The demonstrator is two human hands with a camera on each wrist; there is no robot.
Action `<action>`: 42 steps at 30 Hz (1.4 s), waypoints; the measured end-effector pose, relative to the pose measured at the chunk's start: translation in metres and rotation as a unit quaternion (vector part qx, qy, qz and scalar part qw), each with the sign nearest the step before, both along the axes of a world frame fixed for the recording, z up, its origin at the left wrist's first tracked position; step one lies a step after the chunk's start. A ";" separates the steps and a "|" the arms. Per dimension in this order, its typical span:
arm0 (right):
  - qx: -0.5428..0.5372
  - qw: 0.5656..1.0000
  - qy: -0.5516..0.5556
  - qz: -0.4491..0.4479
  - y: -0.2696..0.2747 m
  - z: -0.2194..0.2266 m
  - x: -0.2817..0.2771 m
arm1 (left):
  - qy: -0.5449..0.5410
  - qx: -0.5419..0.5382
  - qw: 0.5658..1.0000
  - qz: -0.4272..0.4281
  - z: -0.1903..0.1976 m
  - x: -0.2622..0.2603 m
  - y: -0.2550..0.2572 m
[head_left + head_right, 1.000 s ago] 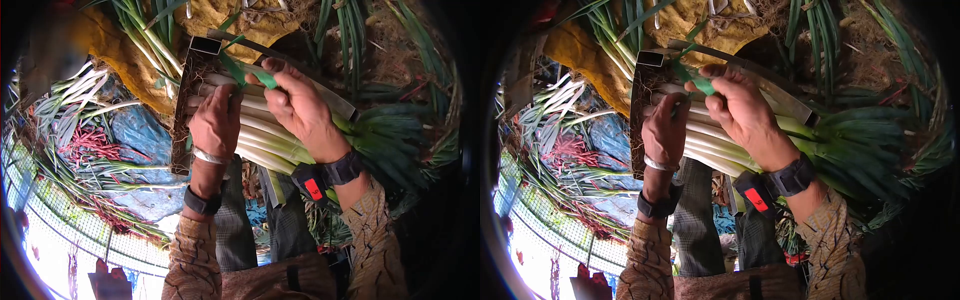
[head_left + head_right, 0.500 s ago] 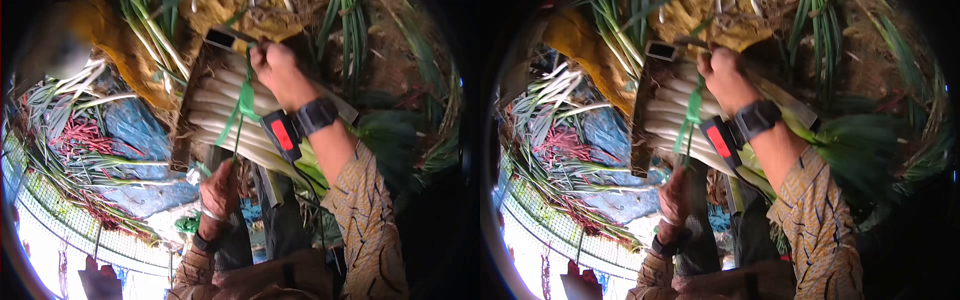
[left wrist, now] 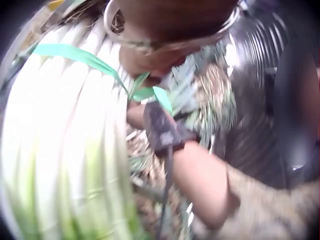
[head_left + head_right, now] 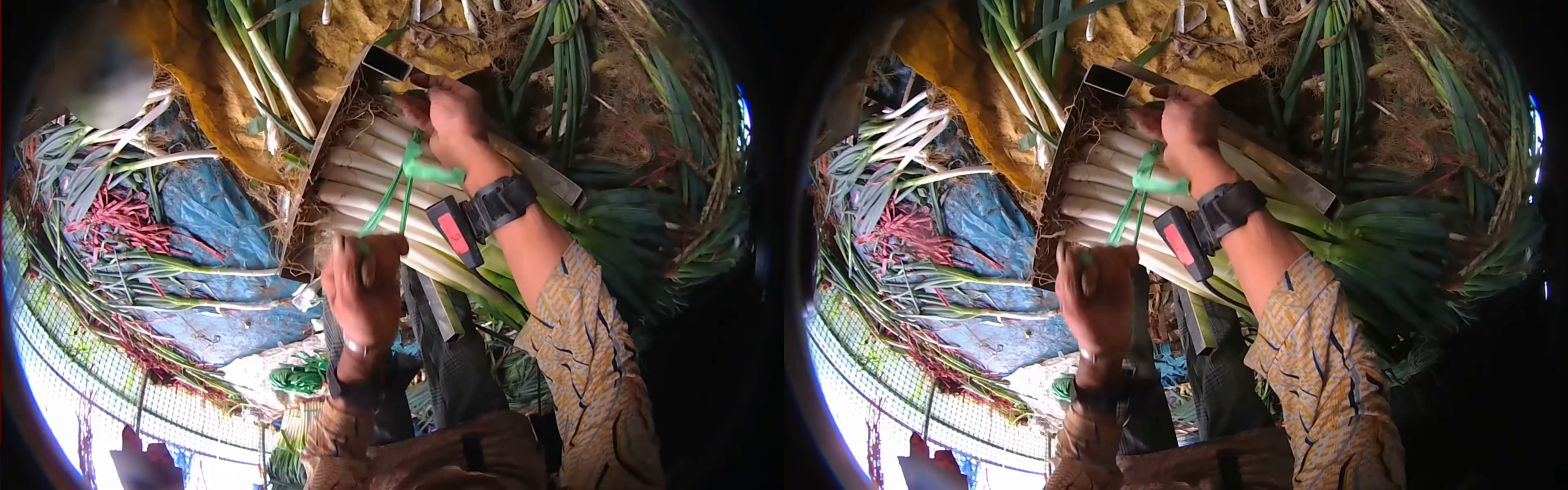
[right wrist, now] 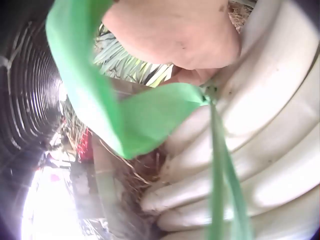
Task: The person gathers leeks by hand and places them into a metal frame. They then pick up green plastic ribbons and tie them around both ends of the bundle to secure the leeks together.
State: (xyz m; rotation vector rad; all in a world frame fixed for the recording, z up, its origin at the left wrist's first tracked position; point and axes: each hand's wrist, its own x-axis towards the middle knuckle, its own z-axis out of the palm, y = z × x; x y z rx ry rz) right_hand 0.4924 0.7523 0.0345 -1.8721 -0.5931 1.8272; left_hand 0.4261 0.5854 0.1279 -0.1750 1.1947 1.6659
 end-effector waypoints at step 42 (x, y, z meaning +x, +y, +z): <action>0.342 0.584 -0.473 0.565 -0.101 0.142 0.265 | 0.684 -0.233 0.567 -0.396 -0.046 -0.016 0.039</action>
